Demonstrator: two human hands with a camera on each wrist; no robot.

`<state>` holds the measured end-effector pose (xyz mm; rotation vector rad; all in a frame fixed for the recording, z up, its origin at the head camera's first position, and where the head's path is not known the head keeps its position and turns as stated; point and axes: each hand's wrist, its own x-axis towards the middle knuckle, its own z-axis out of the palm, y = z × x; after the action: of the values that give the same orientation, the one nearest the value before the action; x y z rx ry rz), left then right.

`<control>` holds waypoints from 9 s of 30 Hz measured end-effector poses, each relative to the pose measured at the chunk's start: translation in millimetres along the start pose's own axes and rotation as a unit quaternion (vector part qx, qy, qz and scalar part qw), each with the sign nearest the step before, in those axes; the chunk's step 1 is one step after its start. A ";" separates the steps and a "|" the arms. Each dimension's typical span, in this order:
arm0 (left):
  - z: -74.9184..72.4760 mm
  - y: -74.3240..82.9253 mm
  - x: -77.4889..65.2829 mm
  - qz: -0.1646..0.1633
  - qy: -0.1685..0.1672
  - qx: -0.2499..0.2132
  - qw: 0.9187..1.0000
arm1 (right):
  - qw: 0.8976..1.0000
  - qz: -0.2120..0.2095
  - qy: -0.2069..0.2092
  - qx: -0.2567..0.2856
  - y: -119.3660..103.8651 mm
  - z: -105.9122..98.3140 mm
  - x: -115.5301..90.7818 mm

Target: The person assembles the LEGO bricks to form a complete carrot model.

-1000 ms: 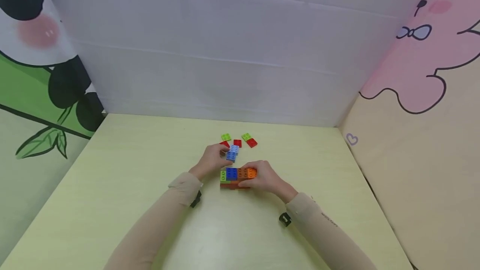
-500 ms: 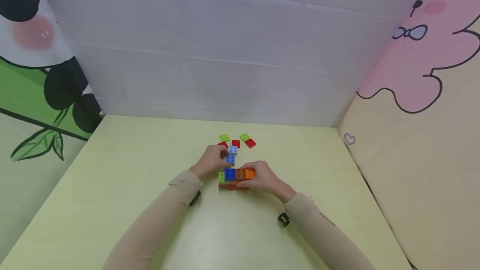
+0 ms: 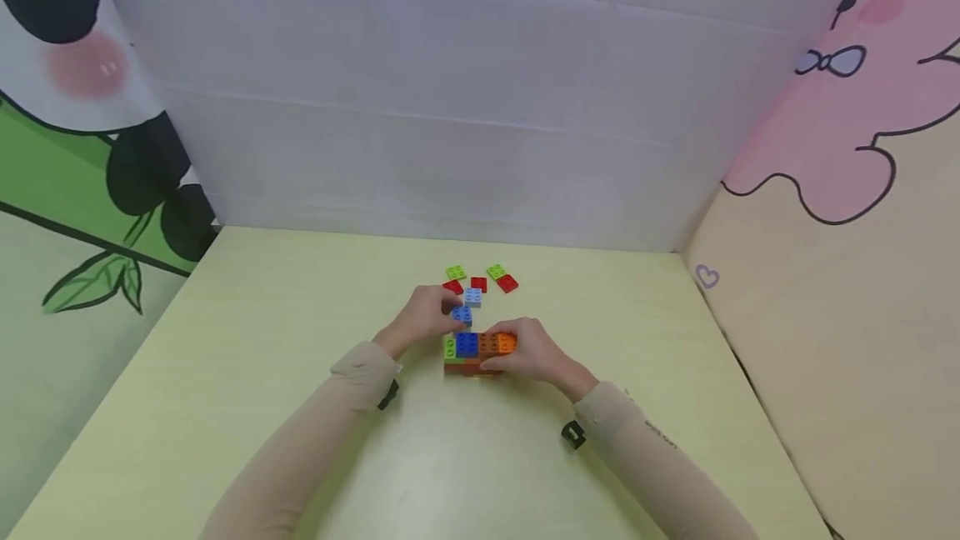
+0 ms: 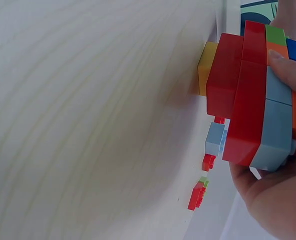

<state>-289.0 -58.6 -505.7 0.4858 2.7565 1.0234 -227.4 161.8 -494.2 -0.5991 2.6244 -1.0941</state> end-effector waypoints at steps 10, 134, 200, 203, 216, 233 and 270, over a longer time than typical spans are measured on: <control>-20.1 23.5 -14.2 0.017 -0.008 0.014 1.000 | 1.000 0.009 -0.003 -0.006 2.3 -2.9 0.9; -9.6 55.1 -52.6 0.036 -0.045 -0.059 0.997 | 1.000 0.000 0.010 0.011 0.1 3.8 0.0; 0.7 41.7 -59.0 0.099 -0.022 -0.051 0.994 | 0.967 0.022 -0.015 -0.254 -1.7 -4.3 105.9; 0.5 42.6 -59.6 0.105 -0.016 -0.052 0.993 | 0.967 0.021 -0.019 -0.253 -2.0 -4.6 105.0; 1.8 43.4 -58.7 0.081 -0.024 -0.050 0.995 | 0.978 0.042 -0.041 -0.199 8.9 -14.6 89.2; -3.8 46.5 -55.2 0.074 -0.040 -0.046 0.995 | 0.988 0.011 -0.031 -0.152 1.8 -41.2 64.7; -2.9 49.0 -56.0 0.074 -0.040 -0.049 0.995 | 0.992 -0.109 -0.056 -0.035 -27.5 -57.7 -2.9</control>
<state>-225.4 -45.3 -469.3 0.7086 2.6180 1.1388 -238.1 181.5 -434.3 -0.9517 2.5546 -0.9956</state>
